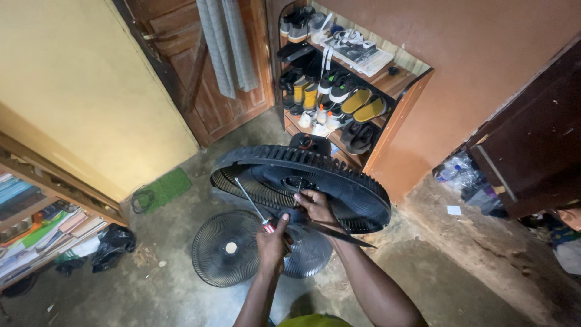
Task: The person assembles a standing fan by attaching a fan blade to the motor hub and securing it with a screwdriver. They then attach the front fan cage and tighten the screws to complete the assembly.
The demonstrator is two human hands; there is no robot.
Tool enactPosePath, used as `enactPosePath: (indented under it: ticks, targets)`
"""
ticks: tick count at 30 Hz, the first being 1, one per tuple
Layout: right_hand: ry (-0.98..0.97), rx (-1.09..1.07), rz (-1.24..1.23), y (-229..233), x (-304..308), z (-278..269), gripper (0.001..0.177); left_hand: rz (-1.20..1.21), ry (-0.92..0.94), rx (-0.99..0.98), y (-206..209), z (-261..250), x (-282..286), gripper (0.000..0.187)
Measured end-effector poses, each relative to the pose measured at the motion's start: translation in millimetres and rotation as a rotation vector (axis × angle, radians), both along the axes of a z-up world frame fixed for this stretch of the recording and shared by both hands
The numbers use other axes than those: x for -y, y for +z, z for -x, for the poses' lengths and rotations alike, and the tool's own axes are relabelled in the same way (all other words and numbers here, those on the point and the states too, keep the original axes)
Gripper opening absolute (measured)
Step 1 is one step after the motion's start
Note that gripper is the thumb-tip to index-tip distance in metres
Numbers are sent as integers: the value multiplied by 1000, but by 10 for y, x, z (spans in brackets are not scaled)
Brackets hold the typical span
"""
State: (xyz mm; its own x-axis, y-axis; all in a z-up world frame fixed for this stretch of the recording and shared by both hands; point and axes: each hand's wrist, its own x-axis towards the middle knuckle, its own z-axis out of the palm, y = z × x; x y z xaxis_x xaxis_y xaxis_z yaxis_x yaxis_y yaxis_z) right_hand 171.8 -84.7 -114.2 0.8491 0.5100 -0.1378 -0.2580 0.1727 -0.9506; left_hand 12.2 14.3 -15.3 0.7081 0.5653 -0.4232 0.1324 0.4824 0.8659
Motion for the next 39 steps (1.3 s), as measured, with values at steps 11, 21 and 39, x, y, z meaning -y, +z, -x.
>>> enactPosePath:
  ticks: [11,21,39]
  targets:
    - [19,2,-87,-141,5,-36,11,129,10,238,-285,14,9,24]
    - [52,162,-56,-111,32,5,16,242,-44,353,-539,45,-14,19]
    - [14,-117,-121,-324,31,-68,17,58,155,104,15,-105,231,34]
